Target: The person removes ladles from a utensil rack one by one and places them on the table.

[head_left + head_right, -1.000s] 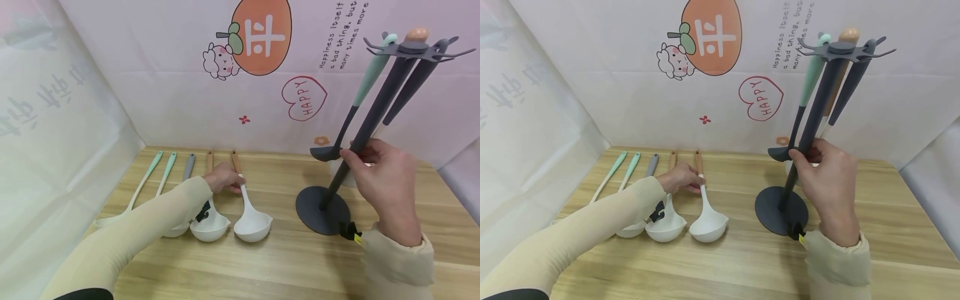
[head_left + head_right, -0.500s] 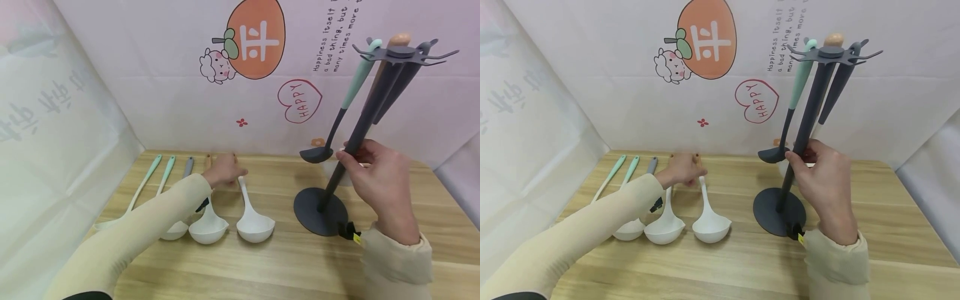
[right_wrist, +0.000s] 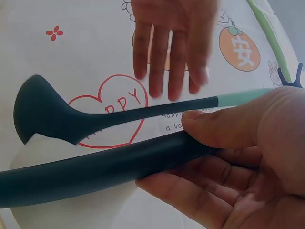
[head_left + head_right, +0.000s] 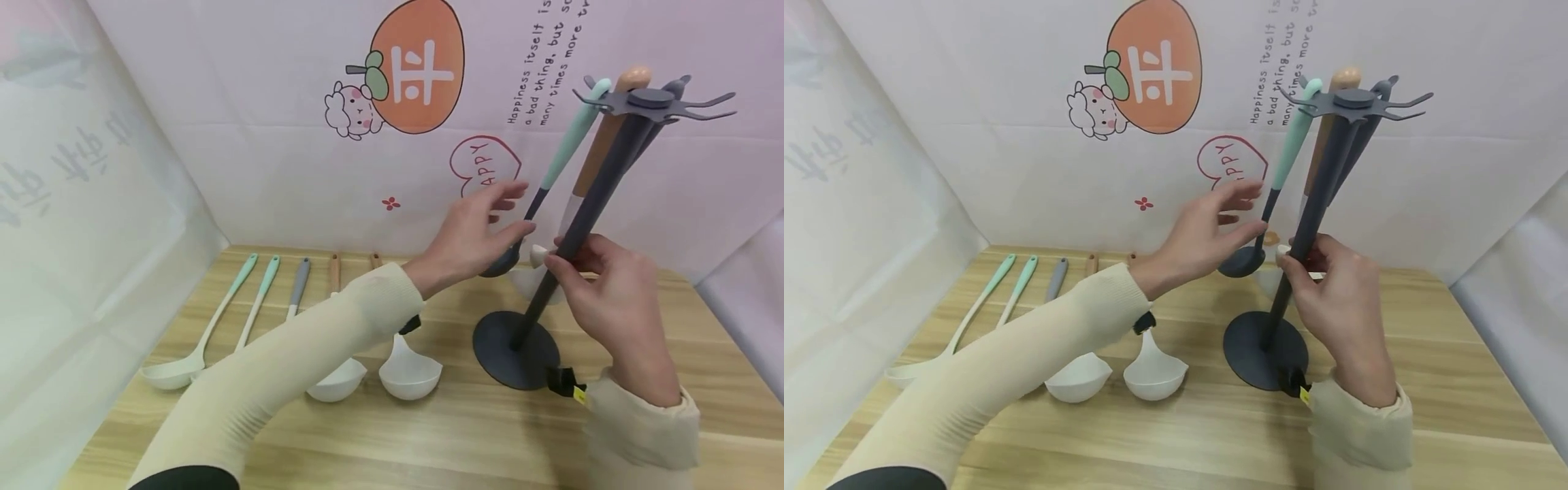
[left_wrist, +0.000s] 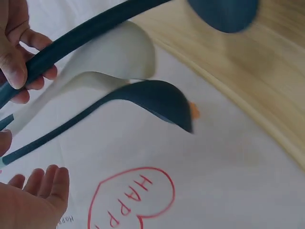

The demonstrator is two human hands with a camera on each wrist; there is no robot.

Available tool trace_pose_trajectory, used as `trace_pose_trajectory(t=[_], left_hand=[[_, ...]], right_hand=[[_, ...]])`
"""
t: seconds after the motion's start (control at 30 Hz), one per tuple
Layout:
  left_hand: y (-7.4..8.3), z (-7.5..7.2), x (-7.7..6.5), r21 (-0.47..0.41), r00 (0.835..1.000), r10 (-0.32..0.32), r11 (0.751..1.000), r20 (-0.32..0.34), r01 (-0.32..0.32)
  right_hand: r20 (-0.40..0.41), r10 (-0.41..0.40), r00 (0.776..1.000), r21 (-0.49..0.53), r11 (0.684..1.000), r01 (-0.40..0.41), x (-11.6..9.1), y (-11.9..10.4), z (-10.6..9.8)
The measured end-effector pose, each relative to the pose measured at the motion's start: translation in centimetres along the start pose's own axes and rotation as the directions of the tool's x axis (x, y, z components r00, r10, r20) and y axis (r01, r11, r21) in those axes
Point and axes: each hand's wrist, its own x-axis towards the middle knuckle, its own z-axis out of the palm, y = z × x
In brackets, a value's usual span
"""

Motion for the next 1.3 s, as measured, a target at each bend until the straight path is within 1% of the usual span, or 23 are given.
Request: trace_pose_trajectory(t=[0.03,0.1,0.17,0.27,0.4,0.53,0.63,0.73,0.8,1.0,1.17,1.3], left_hand=[[0.3,0.3,0.4,-0.004,1.0,0.012,1.0,-0.007,-0.012],[0.6,0.9,0.9,-0.04,1.0,0.028,0.999,-0.013,-0.028],[0.7,1.4,1.2,-0.082,0.999,0.036,0.996,-0.013,-0.037],[0.6,1.7,1.1,-0.137,0.999,0.045,0.989,-0.021,-0.048],[0.3,1.6,0.6,-0.168,0.998,0.058,0.984,-0.024,-0.061],[0.3,1.1,0.2,-0.203,0.998,0.055,0.978,0.016,-0.05],[0.3,0.9,-0.1,-0.229,0.997,0.032,0.973,0.068,-0.016],[0.0,1.0,-0.5,-0.259,0.994,0.014,0.966,0.113,0.015],[-0.1,1.2,-0.6,-0.272,0.992,0.017,0.962,0.124,0.018],[0.0,1.8,-0.8,-0.27,0.994,0.047,0.963,0.095,-0.02],[0.1,1.9,-1.0,-0.285,0.997,0.018,0.958,0.07,0.003],[0.3,1.9,-1.1,-0.289,0.998,0.022,0.957,0.052,-0.006]], right_hand=[[0.001,-0.007,1.0,0.005,1.0,0.007,0.0,0.1,-0.1],[0.003,-0.023,1.0,0.015,1.0,0.022,0.1,0.2,-0.3],[0.012,-0.036,0.999,0.026,0.999,0.036,0.1,0.3,-0.4],[0.026,-0.05,0.998,0.028,0.998,0.05,0.1,0.4,-0.5],[0.037,-0.055,0.998,0.017,0.998,0.054,0.0,0.6,-0.5],[0.038,-0.04,0.998,0.006,0.999,0.04,0.1,0.7,-0.5],[0.042,-0.028,0.999,-0.001,1.0,0.028,0.2,0.7,-0.6],[0.048,-0.026,0.999,-0.003,1.0,0.026,0.3,0.8,-0.6],[0.05,-0.028,0.998,0.003,1.0,0.028,0.3,0.9,-0.5],[0.047,-0.035,0.998,0.017,0.999,0.034,0.3,1.1,-0.5],[0.056,-0.044,0.997,0.027,0.999,0.042,0.3,1.1,-0.5],[0.054,-0.054,0.997,0.032,0.998,0.053,0.4,1.0,-0.6]])
